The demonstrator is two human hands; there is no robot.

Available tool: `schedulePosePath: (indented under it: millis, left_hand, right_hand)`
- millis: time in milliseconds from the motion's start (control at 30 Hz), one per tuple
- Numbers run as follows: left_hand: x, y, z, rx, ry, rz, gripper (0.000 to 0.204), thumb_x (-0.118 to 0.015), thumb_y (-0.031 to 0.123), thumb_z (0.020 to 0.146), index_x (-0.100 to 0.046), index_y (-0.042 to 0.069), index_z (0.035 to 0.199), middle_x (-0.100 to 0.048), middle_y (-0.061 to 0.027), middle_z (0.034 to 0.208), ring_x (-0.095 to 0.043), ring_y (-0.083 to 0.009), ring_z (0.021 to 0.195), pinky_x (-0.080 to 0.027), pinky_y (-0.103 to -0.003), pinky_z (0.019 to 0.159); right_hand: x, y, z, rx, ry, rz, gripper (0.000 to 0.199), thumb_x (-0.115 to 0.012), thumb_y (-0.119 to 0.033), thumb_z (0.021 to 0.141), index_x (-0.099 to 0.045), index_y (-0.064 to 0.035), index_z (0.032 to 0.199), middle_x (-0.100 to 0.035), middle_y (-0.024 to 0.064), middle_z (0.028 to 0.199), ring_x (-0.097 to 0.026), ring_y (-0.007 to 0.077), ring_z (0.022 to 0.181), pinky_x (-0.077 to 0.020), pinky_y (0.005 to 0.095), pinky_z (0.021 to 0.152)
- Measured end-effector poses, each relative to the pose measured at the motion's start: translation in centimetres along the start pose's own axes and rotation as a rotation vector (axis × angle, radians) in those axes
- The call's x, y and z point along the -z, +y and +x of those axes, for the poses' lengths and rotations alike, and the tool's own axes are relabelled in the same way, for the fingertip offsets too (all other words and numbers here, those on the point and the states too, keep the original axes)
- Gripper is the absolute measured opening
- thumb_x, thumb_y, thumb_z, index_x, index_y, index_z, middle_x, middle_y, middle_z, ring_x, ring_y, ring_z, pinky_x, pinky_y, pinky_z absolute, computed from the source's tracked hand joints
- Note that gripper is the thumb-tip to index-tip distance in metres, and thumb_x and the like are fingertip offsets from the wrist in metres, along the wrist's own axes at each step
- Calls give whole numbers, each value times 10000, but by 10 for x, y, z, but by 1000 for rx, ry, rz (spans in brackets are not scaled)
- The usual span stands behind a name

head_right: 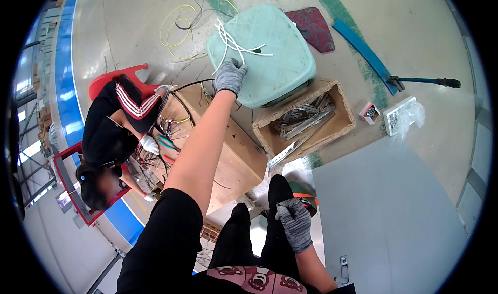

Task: The person organizes a bundle of black and yellow wires on the floor, separating and arranging them into neat groups. They then move to a workbench area and continue sorting wires into boxes and containers.

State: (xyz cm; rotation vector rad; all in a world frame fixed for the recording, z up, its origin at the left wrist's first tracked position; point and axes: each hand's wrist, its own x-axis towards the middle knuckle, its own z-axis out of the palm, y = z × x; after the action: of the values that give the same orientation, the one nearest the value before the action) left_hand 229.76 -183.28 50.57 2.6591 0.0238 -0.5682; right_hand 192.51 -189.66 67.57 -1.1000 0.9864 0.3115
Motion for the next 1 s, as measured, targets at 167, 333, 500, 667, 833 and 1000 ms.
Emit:
schedulePosePath:
  millis: [167, 333, 500, 667, 833, 1000]
  left_hand:
    - [-5, 0, -11, -67, -160, -21, 307, -627, 311, 766, -620, 52, 932, -649, -155, 869, -618, -309, 853, -474, -404, 776]
    - [-3, 1, 7, -255, 126, -114, 185, -587, 208, 812, -598, 57, 919, -620, -157, 902, -603, -313, 850, -471, -409, 754]
    - [-4, 19, 20, -481, 217, 9, 151, -586, 130, 798, -592, 88, 943, -560, -143, 1012, -576, -319, 895, -467, -399, 784]
    - [-6, 24, 20, -527, 45, 212, 176, -606, 126, 785, -594, 103, 959, -511, -170, 1162, -569, -343, 930, -469, -403, 820]
    - [0, 21, 14, -568, 54, 237, 216, -618, 123, 771, -583, 89, 981, -516, -172, 1159, -567, -331, 957, -468, -395, 829]
    - [-10, -2, 14, -658, 106, 158, 182, -615, 110, 765, -571, 59, 934, -550, -155, 1010, -568, -326, 901, -470, -394, 784]
  right_hand:
    - [-2, -5, 6, 41, -33, -30, 39, -562, -50, 851, -580, -16, 847, -581, 35, 675, -547, 98, 619, -459, 237, 628]
    - [-1, -6, 9, 27, -40, -73, 40, -564, -50, 853, -574, -13, 843, -577, 38, 678, -545, 97, 617, -460, 237, 623]
    - [1, -5, 12, -29, -5, 35, 34, -552, -37, 857, -563, -5, 858, -573, 43, 679, -543, 100, 620, -462, 237, 625]
    - [4, -7, 15, 7, -55, -36, 35, -544, -35, 861, -559, -3, 863, -572, 44, 680, -542, 100, 621, -463, 237, 632]
    - [3, -10, 15, 22, -37, -2, 29, -540, -29, 857, -557, -5, 861, -573, 44, 679, -542, 100, 623, -462, 236, 633]
    - [4, -8, 17, -8, -45, 5, 31, -540, -34, 861, -555, -7, 857, -573, 42, 687, -543, 98, 623, -461, 238, 638]
